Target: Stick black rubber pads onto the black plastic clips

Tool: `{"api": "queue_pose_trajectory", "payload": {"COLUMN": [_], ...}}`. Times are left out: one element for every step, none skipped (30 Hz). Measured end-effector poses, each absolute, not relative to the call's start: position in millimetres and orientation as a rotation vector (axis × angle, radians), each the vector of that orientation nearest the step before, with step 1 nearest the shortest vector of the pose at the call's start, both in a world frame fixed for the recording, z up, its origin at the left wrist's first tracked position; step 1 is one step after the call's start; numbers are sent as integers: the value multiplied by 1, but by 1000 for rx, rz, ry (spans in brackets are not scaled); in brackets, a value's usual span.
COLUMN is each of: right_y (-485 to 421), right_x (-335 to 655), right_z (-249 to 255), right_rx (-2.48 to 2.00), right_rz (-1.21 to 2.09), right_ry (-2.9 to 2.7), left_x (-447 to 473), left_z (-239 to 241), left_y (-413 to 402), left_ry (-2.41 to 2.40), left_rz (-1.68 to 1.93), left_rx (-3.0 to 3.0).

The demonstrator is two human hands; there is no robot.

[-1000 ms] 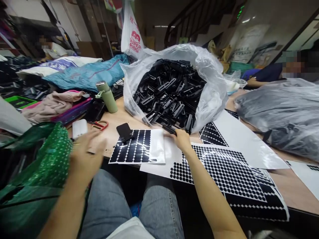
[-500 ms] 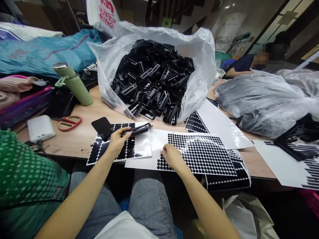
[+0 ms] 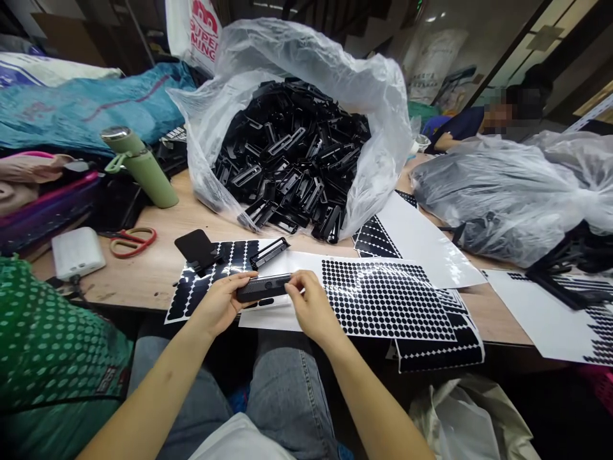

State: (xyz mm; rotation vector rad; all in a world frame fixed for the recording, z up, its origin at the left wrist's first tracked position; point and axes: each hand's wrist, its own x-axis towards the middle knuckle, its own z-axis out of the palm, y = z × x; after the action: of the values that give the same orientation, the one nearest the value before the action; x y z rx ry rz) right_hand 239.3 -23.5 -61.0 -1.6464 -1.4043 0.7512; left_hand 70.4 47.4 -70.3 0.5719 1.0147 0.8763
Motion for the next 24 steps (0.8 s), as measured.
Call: {"api": "queue_pose_trajectory", "payload": {"right_y": [-21,-19,-17,-15,-14,-14,-15,-16,-17,-18,-19,-20,-21,-21,-22,-22,-21,-21,-20,-18,-16,-15,-13,-12], "right_x": [232,225,220,216,213,212,211,211,212,212,213,213,214,214,214,214,213,213,212,211,209,207,205,202], "right_z": [-59,-59,-60,-62,-63,-65,-67,-67,-68,-68,-67,-67,-67,-66,-66,-66,-67,-68,-71,-74,-79,-85,-91,-98], "right_rx": [-1606,-1589,-1588,-1595,-1606,-1617,-1625,-1632,-1637,-1642,-1646,-1648,-1649,-1650,-1651,-1651,-1649,-1647,-1649,-1659,-1683,-1718,-1760,-1805], "right_rz": [734,716,702,691,684,679,677,678,678,677,673,668,662,655,650,645,639,627,599,558,511,472,448,441], "right_ry": [-1389,-1377,-1365,-1350,-1336,-1325,-1318,-1315,-1315,-1316,-1319,-1323,-1326,-1330,-1334,-1339,-1347,-1356,-1361,-1360,-1352,-1347,-1351,-1368], "left_x": [72,74,75,76,77,78,78,78,78,78,78,79,79,79,80,80,81,81,81,80,79,77,76,73], "left_z": [-69,-68,-66,-65,-64,-64,-63,-63,-63,-63,-63,-63,-64,-64,-64,-65,-66,-68,-70,-73,-76,-80,-84,-87], "left_y": [44,41,38,36,34,32,31,30,29,28,27,27,26,25,24,24,23,24,25,27,30,34,39,44], "left_ry": [1004,994,985,978,973,969,965,958,951,943,935,930,929,931,935,937,936,933,935,948,971,1004,1038,1064], "left_rz": [869,864,864,868,875,882,889,895,899,901,903,903,902,899,896,894,894,896,907,935,981,1036,1087,1124], "left_rx": [567,563,559,556,555,555,557,559,562,566,572,577,581,583,583,585,591,600,615,632,648,660,668,672]}}
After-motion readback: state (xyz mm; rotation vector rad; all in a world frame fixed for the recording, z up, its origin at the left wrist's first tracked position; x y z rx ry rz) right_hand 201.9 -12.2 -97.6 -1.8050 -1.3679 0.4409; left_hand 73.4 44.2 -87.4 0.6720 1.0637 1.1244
